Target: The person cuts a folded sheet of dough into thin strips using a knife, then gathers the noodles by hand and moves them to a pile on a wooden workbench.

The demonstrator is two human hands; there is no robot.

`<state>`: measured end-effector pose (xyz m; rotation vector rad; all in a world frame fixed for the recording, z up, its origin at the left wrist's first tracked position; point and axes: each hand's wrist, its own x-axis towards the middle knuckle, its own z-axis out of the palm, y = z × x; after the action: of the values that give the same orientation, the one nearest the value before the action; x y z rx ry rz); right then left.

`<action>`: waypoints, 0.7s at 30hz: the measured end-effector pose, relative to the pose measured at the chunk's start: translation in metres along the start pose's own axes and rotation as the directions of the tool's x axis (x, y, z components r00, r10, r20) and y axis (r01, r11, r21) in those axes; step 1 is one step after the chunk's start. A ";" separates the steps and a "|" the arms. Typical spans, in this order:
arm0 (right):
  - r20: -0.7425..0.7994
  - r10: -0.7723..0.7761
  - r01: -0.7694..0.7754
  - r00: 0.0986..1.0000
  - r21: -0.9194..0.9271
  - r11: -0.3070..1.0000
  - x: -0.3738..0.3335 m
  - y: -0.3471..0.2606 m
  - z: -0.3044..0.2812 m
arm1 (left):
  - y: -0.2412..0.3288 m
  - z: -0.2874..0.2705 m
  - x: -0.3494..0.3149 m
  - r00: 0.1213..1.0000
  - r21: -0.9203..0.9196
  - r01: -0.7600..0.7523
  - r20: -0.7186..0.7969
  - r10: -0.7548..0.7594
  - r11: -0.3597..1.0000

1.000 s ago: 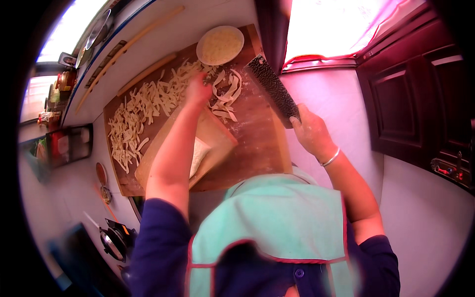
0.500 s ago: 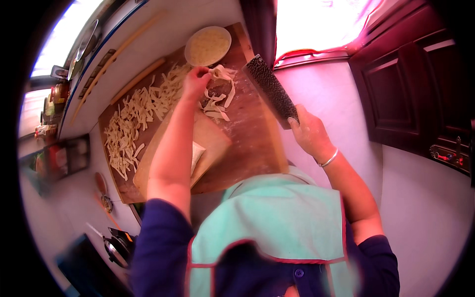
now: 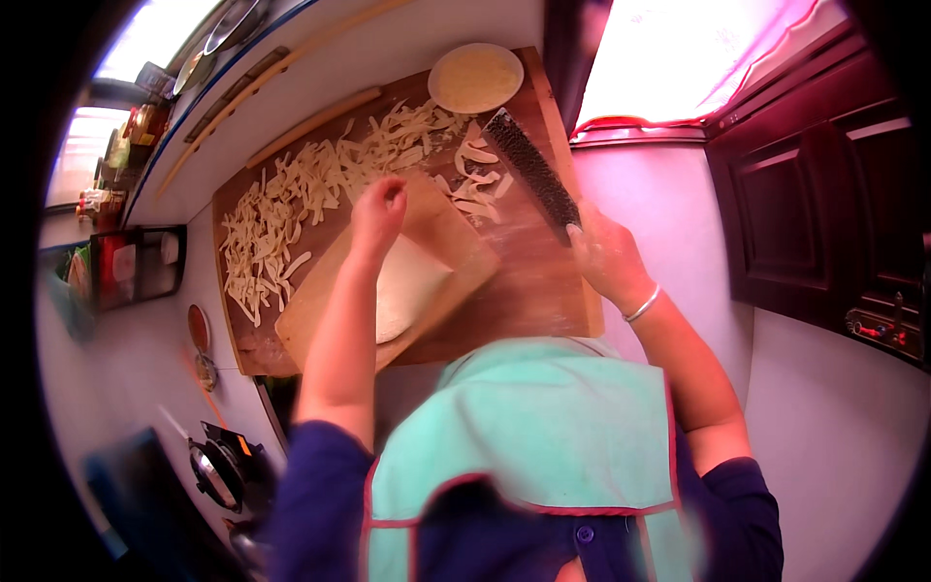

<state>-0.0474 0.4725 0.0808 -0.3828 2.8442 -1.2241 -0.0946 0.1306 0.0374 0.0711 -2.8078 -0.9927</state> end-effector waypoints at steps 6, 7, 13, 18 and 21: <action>0.135 -0.023 0.042 0.991 -0.137 0.990 0.008 -0.055 0.054 | -0.036 -0.031 -0.081 0.961 0.101 -0.260 -0.070 0.267 0.960; 0.172 -0.051 0.078 0.984 -0.150 0.986 0.010 -0.064 0.066 | -0.038 -0.031 -0.090 0.936 0.105 -0.329 -0.094 0.339 0.938; 0.236 -0.162 0.209 0.958 -0.190 0.959 0.008 -0.125 0.118 | -0.039 -0.029 -0.099 0.860 0.059 -0.510 0.044 0.508 0.858; 0.212 -0.170 0.226 0.962 -0.278 0.934 0.002 -0.139 0.136 | -0.056 -0.028 -0.086 0.806 -0.013 -0.589 0.059 0.588 0.808; 0.244 -0.122 0.201 0.962 -0.330 0.922 0.001 -0.149 0.132 | -0.061 -0.027 -0.084 0.809 -0.032 -0.584 0.058 0.585 0.811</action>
<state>-0.0006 0.2792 0.0966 -0.7289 2.8721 -0.6266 -0.0081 0.0750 0.0085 -0.7974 -2.5910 -0.8550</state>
